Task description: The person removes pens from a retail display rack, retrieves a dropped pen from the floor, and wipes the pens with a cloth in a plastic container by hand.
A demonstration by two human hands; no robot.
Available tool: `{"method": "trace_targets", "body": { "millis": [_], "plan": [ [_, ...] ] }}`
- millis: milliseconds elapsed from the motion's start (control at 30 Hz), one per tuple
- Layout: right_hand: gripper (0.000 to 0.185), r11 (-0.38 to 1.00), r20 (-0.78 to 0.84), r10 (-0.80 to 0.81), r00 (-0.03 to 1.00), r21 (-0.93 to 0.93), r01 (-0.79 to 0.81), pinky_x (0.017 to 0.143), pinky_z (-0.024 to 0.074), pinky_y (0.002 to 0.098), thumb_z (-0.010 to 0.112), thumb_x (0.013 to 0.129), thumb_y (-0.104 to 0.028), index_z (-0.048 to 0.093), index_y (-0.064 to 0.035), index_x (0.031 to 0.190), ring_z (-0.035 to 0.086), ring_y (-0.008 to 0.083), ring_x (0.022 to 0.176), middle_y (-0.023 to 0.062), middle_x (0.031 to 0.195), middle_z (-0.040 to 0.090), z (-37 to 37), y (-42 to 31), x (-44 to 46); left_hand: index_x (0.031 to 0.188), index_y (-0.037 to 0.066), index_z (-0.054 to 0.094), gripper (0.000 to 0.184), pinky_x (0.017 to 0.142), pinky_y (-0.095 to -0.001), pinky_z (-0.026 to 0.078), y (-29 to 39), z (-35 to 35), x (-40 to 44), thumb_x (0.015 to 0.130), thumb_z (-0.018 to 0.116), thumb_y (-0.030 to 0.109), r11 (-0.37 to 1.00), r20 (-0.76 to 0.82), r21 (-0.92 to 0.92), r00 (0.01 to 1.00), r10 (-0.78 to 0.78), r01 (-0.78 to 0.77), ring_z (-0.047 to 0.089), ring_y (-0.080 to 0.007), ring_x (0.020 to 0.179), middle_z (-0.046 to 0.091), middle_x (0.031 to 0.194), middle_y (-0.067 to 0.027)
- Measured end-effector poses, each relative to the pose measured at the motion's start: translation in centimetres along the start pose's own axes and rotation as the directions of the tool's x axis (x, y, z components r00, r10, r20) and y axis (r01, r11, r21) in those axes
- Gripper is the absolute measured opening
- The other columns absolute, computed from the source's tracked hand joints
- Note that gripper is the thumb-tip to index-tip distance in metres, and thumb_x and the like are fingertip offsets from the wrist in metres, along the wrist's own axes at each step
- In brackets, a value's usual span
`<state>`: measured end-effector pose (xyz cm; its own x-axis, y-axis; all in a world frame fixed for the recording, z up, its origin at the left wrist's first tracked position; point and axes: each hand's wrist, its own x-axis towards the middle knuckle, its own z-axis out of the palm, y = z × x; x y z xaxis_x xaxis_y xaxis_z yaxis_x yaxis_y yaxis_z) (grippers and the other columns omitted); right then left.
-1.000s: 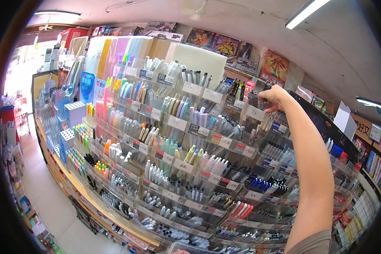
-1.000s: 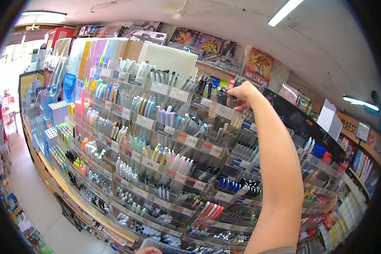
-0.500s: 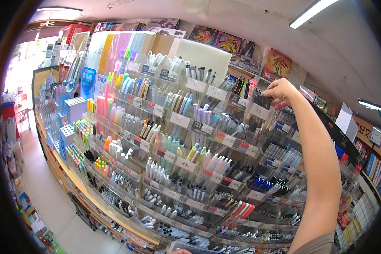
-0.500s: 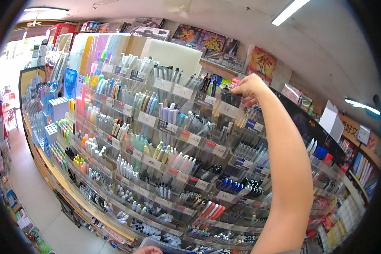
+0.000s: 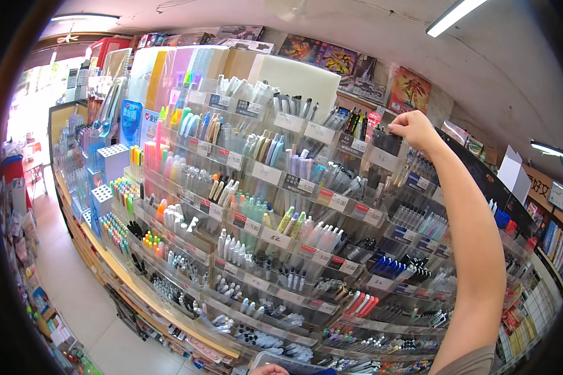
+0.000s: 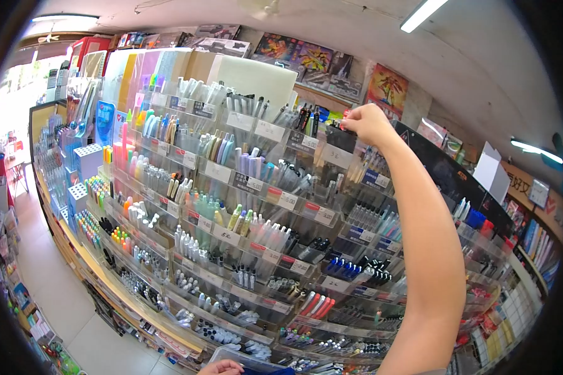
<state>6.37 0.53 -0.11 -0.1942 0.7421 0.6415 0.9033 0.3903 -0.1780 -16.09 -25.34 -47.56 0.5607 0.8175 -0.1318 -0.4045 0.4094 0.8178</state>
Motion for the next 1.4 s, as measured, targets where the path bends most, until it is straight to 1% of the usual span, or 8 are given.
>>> {"method": "trace_targets", "body": {
  "millis": [100,333,533,700,900,1100,1200,1400],
  "plan": [
    [0.015,0.99,-0.102,0.126,0.987,0.073,-0.119,0.052,0.0389,0.025,0.059,0.078,-0.016,0.064,-0.0021,0.078,0.048,0.0089,0.056,0.002,0.067,0.058,-1.1,-0.2,-1.2,0.095,0.007,0.052,0.013,0.058,-0.0233,0.042,0.1,0.3,-0.1,0.088,0.049,0.017,1.0,0.002,-0.024,1.0,0.006,-0.006,0.052,-0.0104,0.064,0.051,0.07,-0.0018],
    [0.015,0.91,-0.189,0.067,0.98,0.413,0.018,0.052,0.0369,0.022,0.051,0.085,-0.015,0.06,-0.0051,0.079,0.046,0.0056,0.057,0.0002,0.069,0.06,-2.5,1.3,-1.2,0.095,0.007,0.052,0.012,0.058,-0.0231,0.043,-0.1,0.2,0.0,0.088,0.049,0.016,1.0,0.017,-0.027,1.0,0.011,-0.011,0.052,-0.0105,0.064,0.051,0.071,-0.0017],
    [0.015,0.954,0.073,0.051,0.996,0.291,-0.071,0.058,0.0396,0.0198,0.047,0.086,-0.012,0.059,-0.0063,0.08,0.05,0.0041,0.067,-0.0011,0.075,0.06,-1.9,0.6,-2.2,0.095,0.006,0.052,0.012,0.059,-0.0231,0.043,-0.1,0.1,0.1,0.088,0.048,0.015,1.0,0.029,-0.003,0.999,0.023,-0.023,0.052,-0.0106,0.064,0.051,0.071,-0.002],
    [0.015,0.971,0.01,0.087,0.996,0.221,-0.087,0.056,0.0433,0.0255,0.048,0.082,-0.009,0.062,-0.0023,0.079,0.051,0.009,0.066,0.0022,0.071,0.058,-1.6,0.5,-1.9,0.095,0.006,0.051,0.012,0.058,-0.023,0.043,0.0,0.1,0.1,0.088,0.047,0.016,1.0,0.027,0.002,0.999,0.017,-0.017,0.051,-0.0106,0.064,0.051,0.07,-0.0023],
    [0.021,0.932,-0.013,0.068,0.998,0.358,-0.059,0.056,0.0445,0.0265,0.044,0.074,0.003,0.059,0.0019,0.088,0.053,0.012,0.061,0.0048,0.068,0.057,-1.7,1.1,-1.8,0.096,0.006,0.051,0.013,0.059,-0.0229,0.042,0.0,0.2,-0.1,0.088,0.048,0.015,1.0,0.014,-0.003,1.0,0.012,-0.012,0.051,-0.0106,0.065,0.051,0.071,-0.0023],
    [0.023,0.982,0.052,-0.074,0.996,0.178,0.064,0.058,0.045,0.0264,0.045,0.066,0.009,0.061,0.0039,0.082,0.054,0.0121,0.062,0.007,0.069,0.06,-1.2,3.1,-0.8,0.095,0.006,0.051,0.012,0.059,-0.0231,0.042,0.1,0.2,-0.1,0.088,0.048,0.015,1.0,0.012,0.005,1.0,0.018,-0.018,0.051,-0.0107,0.065,0.051,0.071,-0.0023],
    [0.019,0.998,0.075,-0.017,0.997,0.067,0.012,0.059,0.0451,0.026,0.049,0.067,0.008,0.062,0.0043,0.08,0.056,0.0119,0.064,0.0069,0.069,0.061,-1.6,2.7,-0.9,0.095,0.006,0.051,0.012,0.059,-0.0231,0.042,0.0,0.1,0.0,0.088,0.048,0.015,1.0,0.02,0.0,0.999,0.028,-0.028,0.051,-0.0107,0.065,0.051,0.071,-0.0023],
    [0.013,0.991,0.058,0.015,0.998,0.131,-0.022,0.058,0.0451,0.0252,0.059,0.072,-0.002,0.064,0.0031,0.083,0.056,0.0111,0.064,0.0052,0.07,0.061,-2.9,1.6,-2.3,0.095,0.006,0.052,0.012,0.059,-0.0229,0.042,-0.1,0.1,0.1,0.088,0.048,0.015,0.999,0.032,-0.015,0.999,0.035,-0.034,0.051,-0.0106,0.064,0.051,0.07,-0.0023]
  ]
}}
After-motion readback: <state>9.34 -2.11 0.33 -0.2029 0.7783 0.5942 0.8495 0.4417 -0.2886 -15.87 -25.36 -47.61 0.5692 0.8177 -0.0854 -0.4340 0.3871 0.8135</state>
